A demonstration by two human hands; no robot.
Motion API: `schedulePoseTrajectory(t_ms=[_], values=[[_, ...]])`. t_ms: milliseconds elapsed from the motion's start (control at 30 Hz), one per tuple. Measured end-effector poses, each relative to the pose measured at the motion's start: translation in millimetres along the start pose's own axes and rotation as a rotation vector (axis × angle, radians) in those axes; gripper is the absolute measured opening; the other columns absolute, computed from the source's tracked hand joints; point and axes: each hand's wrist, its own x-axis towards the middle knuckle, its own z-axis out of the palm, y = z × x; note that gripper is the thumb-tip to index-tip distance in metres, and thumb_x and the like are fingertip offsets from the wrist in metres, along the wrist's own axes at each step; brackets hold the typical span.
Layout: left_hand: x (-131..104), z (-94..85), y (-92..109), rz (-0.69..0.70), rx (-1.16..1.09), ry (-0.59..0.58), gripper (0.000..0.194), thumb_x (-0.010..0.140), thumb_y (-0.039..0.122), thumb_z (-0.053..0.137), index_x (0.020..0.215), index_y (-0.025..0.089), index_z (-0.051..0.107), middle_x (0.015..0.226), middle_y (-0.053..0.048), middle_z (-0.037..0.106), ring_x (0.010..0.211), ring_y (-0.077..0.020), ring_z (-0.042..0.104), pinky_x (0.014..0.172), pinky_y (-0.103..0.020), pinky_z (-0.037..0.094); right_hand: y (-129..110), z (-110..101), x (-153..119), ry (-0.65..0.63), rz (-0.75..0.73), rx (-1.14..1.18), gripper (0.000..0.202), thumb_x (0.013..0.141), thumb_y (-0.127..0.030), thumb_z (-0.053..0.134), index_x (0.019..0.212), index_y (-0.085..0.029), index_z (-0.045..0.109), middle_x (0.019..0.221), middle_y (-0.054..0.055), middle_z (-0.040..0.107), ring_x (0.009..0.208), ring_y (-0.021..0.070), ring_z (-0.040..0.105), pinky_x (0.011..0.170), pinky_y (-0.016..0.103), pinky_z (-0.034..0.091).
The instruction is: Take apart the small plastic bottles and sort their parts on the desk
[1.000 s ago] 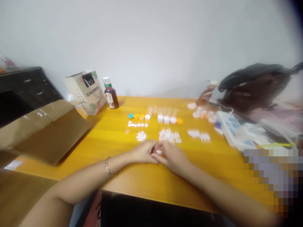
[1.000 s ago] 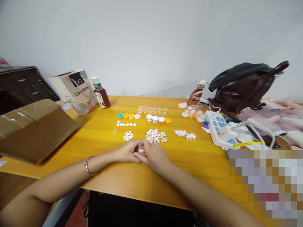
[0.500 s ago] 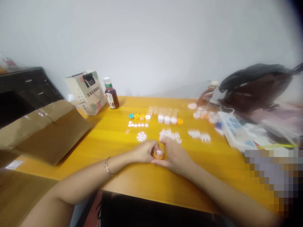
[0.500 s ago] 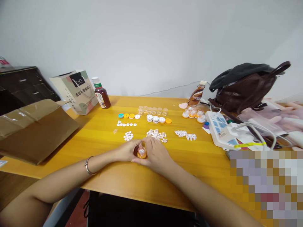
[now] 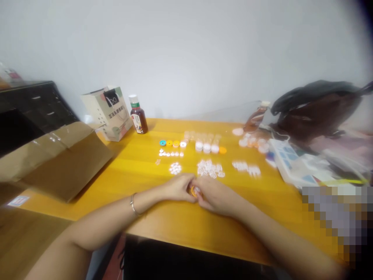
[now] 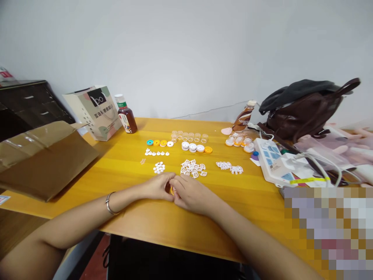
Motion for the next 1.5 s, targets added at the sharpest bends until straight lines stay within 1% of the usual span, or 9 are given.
schedulePoseTrajectory(t_ms=[133,233,400,700,833,933,1133,1367,1500], values=[[1.4,1.1,-1.7,0.01,-0.064,-0.034,0.032,0.058,0.025,0.068,0.083,0.015,0.05,0.073,0.001,0.052,0.062,-0.0102,0.046,0.054,-0.021,0.033,-2.4,2.5,-0.1,0.159,0.126,-0.037,0.032,0.071,-0.033,0.057,0.098,-0.016,0.048,0.09,0.009,0.058,0.08,0.0208,0.054,0.067,0.031,0.041],[1.3,1.0,-0.9,0.012,-0.083,-0.019,0.031,0.059,0.024,0.068,0.08,0.015,0.048,0.073,0.001,0.054,0.062,-0.0101,0.046,0.054,-0.021,0.034,-1.1,11.3,0.2,0.22,0.247,-0.157,0.028,0.075,-0.043,0.055,0.087,-0.018,0.05,0.075,0.006,0.06,0.069,0.0205,0.056,0.06,0.03,0.039],[0.2,0.4,1.0,0.029,-0.058,-0.012,0.026,0.058,0.021,0.065,0.075,0.016,0.046,0.069,0.003,0.05,0.059,-0.0086,0.044,0.051,-0.019,0.032,2.6,18.5,0.1,0.17,0.223,-0.174,0.015,0.082,-0.033,0.049,0.079,-0.018,0.051,0.069,0.004,0.06,0.062,0.0165,0.055,0.058,0.027,0.037],[0.2,-1.5,1.2,0.046,0.025,-0.001,0.028,0.06,0.027,0.065,0.081,0.015,0.05,0.072,0.001,0.05,0.064,-0.0103,0.044,0.055,-0.021,0.034,-1.0,-8.6,-1.1,-0.007,-0.032,0.01,0.017,0.079,-0.016,0.044,0.094,-0.018,0.051,0.091,0.007,0.058,0.082,0.0173,0.053,0.071,0.03,0.041],[0.7,-0.4,2.5,0.065,-0.064,-0.027,0.032,0.062,0.025,0.065,0.088,0.015,0.05,0.073,0.001,0.052,0.063,-0.01,0.046,0.054,-0.02,0.034,-0.1,2.9,0.1,0.117,0.172,-0.056,0.025,0.075,-0.038,0.056,0.089,-0.018,0.051,0.081,0.007,0.06,0.072,0.0192,0.055,0.064,0.031,0.041],[0.1,-0.1,1.9,0.045,-0.066,-0.025,0.027,0.062,0.025,0.064,0.081,0.015,0.048,0.07,0.002,0.05,0.06,-0.0087,0.044,0.052,-0.019,0.032,0.9,10.4,1.6,0.11,0.3,-0.084,0.02,0.079,-0.038,0.053,0.082,-0.018,0.051,0.071,0.004,0.06,0.063,0.0171,0.054,0.059,0.029,0.04],[-1.8,-6.2,2.0,0.061,-0.013,-0.047,0.029,0.064,0.031,0.065,0.082,0.015,0.05,0.073,0.001,0.051,0.062,-0.0097,0.045,0.053,-0.021,0.033,0.1,-12.0,-3.0,0.032,0.03,0.021,0.012,0.083,-0.023,0.043,0.09,-0.021,0.053,0.083,0.004,0.059,0.076,0.0163,0.055,0.067,0.029,0.043],[-4.2,-4.3,1.3,0.015,-0.006,-0.036,0.038,0.064,0.041,0.068,0.084,0.016,0.048,0.078,-0.001,0.054,0.063,-0.0091,0.045,0.053,-0.02,0.033,30.7,-34.4,1.8,0.486,0.33,0.141,0.028,0.081,-0.033,0.05,0.103,-0.018,0.043,0.086,0.006,0.06,0.079,0.0183,0.059,0.069,0.032,0.047],[-3.9,-3.1,-1.1,0.033,0.02,-0.032,0.038,0.064,0.041,0.068,0.084,0.016,0.048,0.08,-0.001,0.054,0.065,-0.0094,0.046,0.055,-0.02,0.033,65.3,-47.9,42.4,0.545,0.501,0.175,0.025,0.077,-0.035,0.054,0.093,-0.017,0.048,0.084,0.006,0.062,0.075,0.0177,0.06,0.065,0.03,0.048]])
